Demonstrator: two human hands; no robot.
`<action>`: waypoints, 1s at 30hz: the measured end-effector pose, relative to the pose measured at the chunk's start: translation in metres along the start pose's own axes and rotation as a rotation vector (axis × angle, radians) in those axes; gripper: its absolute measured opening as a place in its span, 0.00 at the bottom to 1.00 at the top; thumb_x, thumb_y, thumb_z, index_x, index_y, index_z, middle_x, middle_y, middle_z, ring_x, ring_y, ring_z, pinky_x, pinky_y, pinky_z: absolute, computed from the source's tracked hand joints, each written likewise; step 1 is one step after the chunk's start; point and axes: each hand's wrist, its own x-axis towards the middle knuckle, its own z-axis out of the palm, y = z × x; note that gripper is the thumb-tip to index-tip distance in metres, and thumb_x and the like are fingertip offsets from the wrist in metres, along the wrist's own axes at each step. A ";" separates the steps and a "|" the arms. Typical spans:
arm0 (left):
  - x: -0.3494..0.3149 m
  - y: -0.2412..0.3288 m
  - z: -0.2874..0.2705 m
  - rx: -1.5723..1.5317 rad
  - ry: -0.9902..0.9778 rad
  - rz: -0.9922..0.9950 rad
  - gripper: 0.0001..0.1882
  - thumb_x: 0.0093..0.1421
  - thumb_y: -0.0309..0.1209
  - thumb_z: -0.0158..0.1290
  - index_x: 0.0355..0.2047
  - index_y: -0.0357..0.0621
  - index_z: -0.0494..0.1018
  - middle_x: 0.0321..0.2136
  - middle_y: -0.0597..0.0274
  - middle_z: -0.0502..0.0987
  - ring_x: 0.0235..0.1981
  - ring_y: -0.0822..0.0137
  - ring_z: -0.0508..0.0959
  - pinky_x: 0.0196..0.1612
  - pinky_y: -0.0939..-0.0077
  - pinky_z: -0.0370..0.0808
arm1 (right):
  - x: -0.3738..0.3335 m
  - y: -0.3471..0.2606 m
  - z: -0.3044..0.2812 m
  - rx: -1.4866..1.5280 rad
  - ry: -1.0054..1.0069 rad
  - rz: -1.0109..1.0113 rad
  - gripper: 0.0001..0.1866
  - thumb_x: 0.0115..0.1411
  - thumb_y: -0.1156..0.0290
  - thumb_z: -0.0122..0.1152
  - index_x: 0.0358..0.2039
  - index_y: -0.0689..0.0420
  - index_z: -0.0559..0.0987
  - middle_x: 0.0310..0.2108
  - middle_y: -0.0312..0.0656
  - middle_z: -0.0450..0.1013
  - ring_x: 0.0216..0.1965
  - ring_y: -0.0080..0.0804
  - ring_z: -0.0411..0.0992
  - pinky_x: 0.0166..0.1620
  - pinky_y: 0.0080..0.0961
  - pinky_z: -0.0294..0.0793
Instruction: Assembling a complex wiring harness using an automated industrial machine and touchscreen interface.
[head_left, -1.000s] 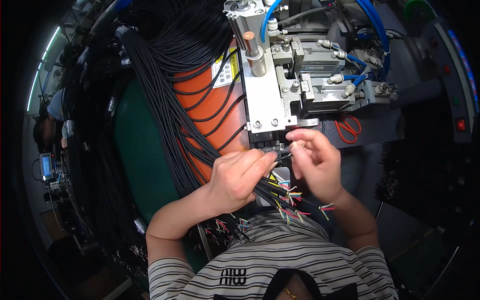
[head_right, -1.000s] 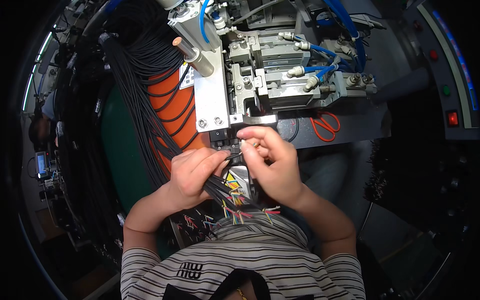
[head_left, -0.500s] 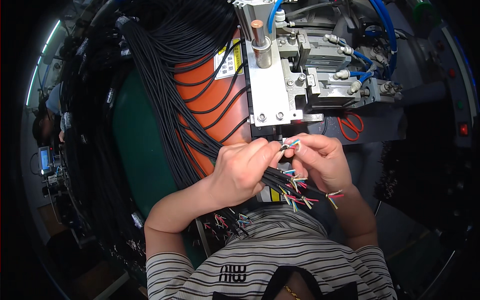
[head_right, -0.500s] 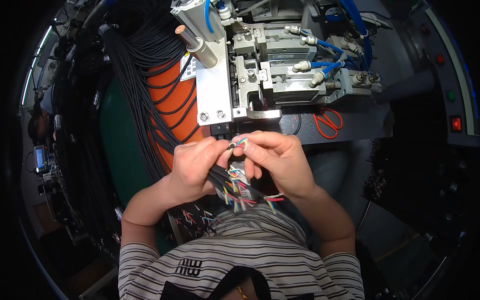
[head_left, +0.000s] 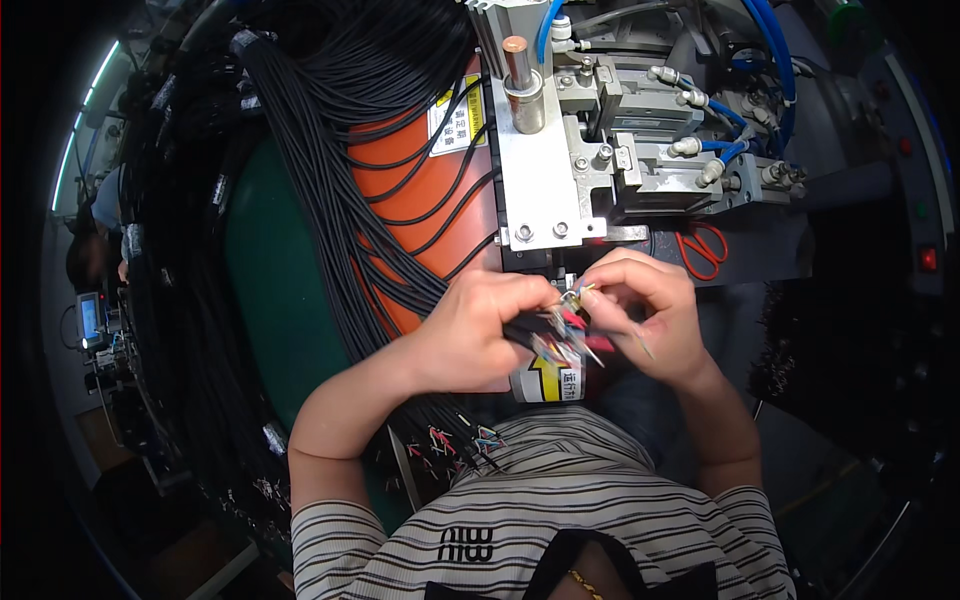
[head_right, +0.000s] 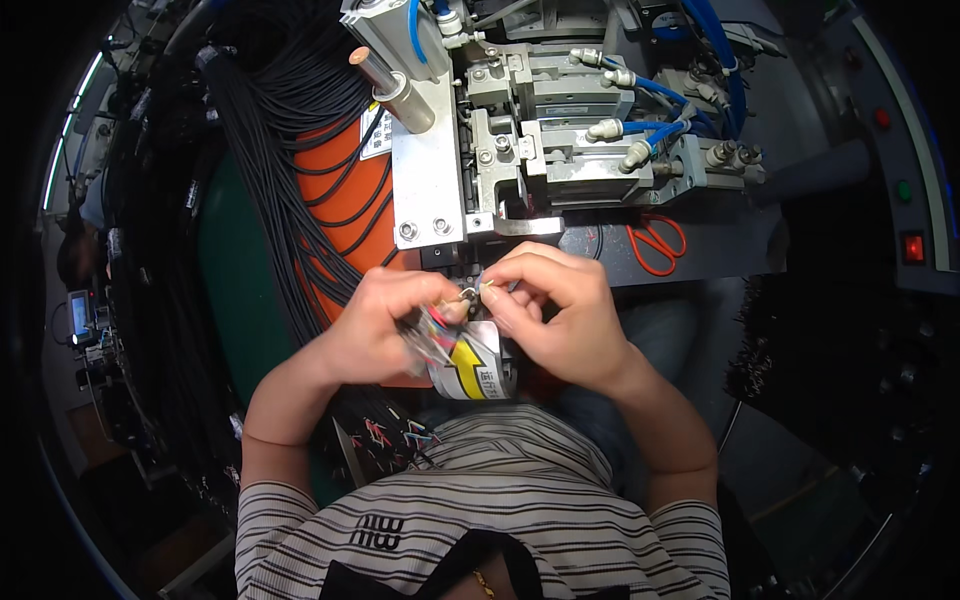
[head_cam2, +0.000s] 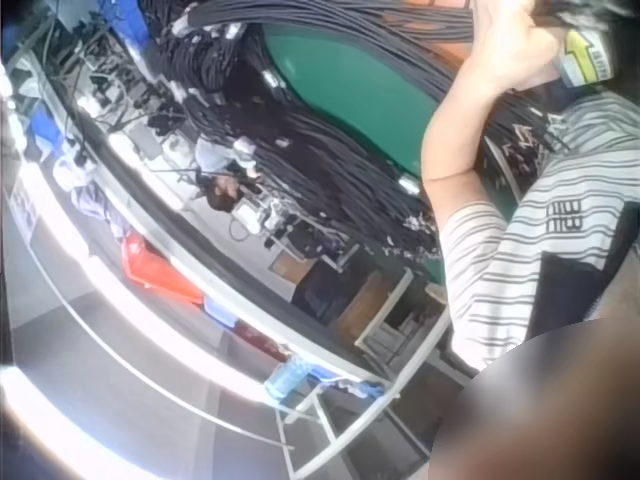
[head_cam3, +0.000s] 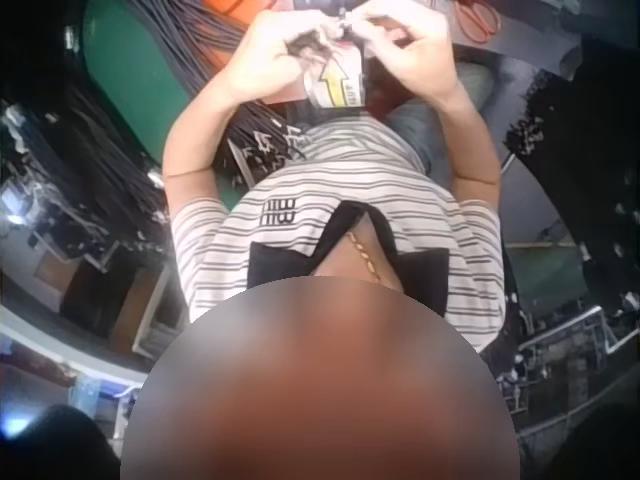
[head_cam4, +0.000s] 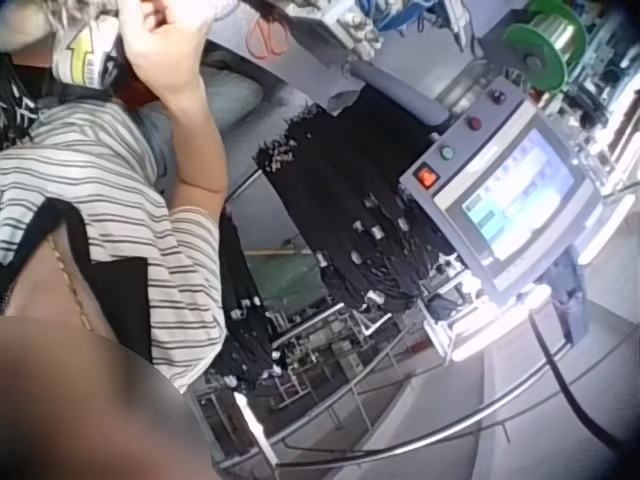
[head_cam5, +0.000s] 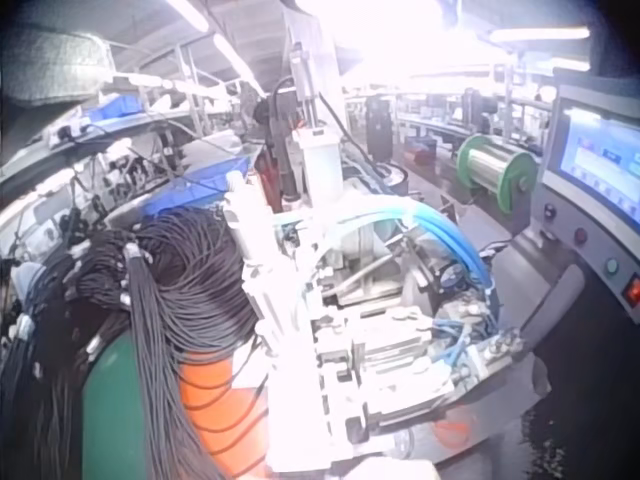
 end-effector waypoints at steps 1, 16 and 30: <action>-0.002 0.002 0.005 0.205 0.045 0.016 0.09 0.53 0.23 0.59 0.35 0.34 0.74 0.23 0.55 0.77 0.24 0.58 0.79 0.29 0.74 0.75 | 0.000 -0.001 0.001 -0.164 0.018 -0.024 0.02 0.57 0.81 0.60 0.31 0.66 0.78 0.29 0.43 0.75 0.21 0.22 0.74 0.22 0.19 0.70; -0.011 -0.004 0.016 0.675 0.183 0.169 0.25 0.42 0.20 0.55 0.45 0.30 0.73 0.33 0.56 0.72 0.29 0.59 0.74 0.30 0.69 0.74 | -0.003 0.009 0.008 -0.521 0.045 -0.055 0.03 0.55 0.83 0.60 0.29 0.65 0.75 0.24 0.40 0.70 0.17 0.24 0.70 0.20 0.21 0.68; -0.008 0.001 0.015 0.693 0.157 0.184 0.23 0.44 0.21 0.53 0.45 0.28 0.73 0.32 0.55 0.72 0.29 0.60 0.74 0.31 0.69 0.74 | -0.007 0.017 0.014 -0.483 0.122 -0.100 0.03 0.56 0.84 0.60 0.31 0.66 0.75 0.25 0.41 0.71 0.18 0.22 0.69 0.20 0.19 0.67</action>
